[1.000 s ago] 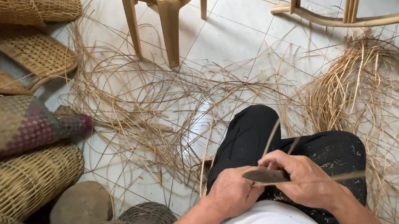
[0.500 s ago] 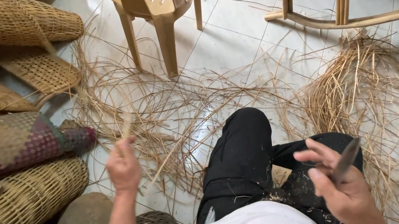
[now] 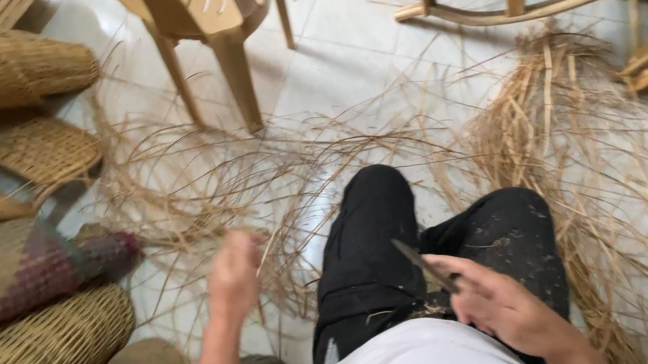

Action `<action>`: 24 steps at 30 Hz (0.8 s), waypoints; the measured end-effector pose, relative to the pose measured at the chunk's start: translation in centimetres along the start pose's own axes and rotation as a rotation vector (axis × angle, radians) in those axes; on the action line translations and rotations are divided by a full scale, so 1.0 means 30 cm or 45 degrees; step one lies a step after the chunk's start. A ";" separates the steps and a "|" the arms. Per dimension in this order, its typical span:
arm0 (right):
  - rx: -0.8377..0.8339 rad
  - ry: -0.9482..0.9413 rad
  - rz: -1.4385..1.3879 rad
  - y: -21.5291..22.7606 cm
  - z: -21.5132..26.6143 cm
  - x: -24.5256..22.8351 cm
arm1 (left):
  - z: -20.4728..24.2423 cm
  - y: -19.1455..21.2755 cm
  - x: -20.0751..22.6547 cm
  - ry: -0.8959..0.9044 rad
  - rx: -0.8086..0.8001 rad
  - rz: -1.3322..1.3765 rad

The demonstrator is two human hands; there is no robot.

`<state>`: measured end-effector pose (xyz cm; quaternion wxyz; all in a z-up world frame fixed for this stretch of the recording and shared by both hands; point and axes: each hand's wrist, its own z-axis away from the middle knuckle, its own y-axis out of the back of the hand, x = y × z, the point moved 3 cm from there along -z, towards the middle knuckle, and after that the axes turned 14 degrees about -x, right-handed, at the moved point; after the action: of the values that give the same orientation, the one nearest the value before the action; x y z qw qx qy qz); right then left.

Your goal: Shaving and smoothing rattan strips using a hand knife while sitting on the floor of a workshop.

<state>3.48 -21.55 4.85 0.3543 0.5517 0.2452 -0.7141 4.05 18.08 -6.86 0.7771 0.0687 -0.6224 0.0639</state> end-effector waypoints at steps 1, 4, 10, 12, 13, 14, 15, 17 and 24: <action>0.033 0.000 0.004 -0.008 -0.017 -0.008 | 0.051 -0.078 0.075 -0.010 -0.031 0.002; 0.053 0.056 -0.214 -0.025 -0.047 -0.025 | 0.177 -0.316 0.301 -0.074 -0.514 -0.522; 0.040 0.319 -0.495 -0.010 0.007 -0.041 | 0.283 -0.487 0.426 -0.038 -1.021 -0.690; 0.103 0.536 -0.708 0.039 0.070 -0.014 | 0.285 -0.482 0.391 0.007 -1.203 -0.457; 0.123 0.537 -0.708 0.076 0.109 -0.003 | 0.289 -0.480 0.391 0.005 -1.223 -0.458; 0.062 0.662 -0.671 0.114 0.141 -0.008 | 0.291 -0.472 0.388 0.078 -1.239 -0.448; 0.001 0.786 -0.631 0.150 0.172 -0.014 | 0.292 -0.461 0.385 0.150 -1.254 -0.438; 0.064 0.876 -0.624 0.194 0.224 -0.044 | 0.279 -0.459 0.347 0.193 -1.296 -0.351; 0.243 1.103 -0.908 0.168 0.257 -0.055 | 0.271 -0.537 0.361 0.189 -1.376 -0.232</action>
<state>2.89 -30.04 8.73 -0.0931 0.7067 0.4738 -0.5170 1.58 0.89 5.03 0.7461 -0.2910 -0.5016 -0.3272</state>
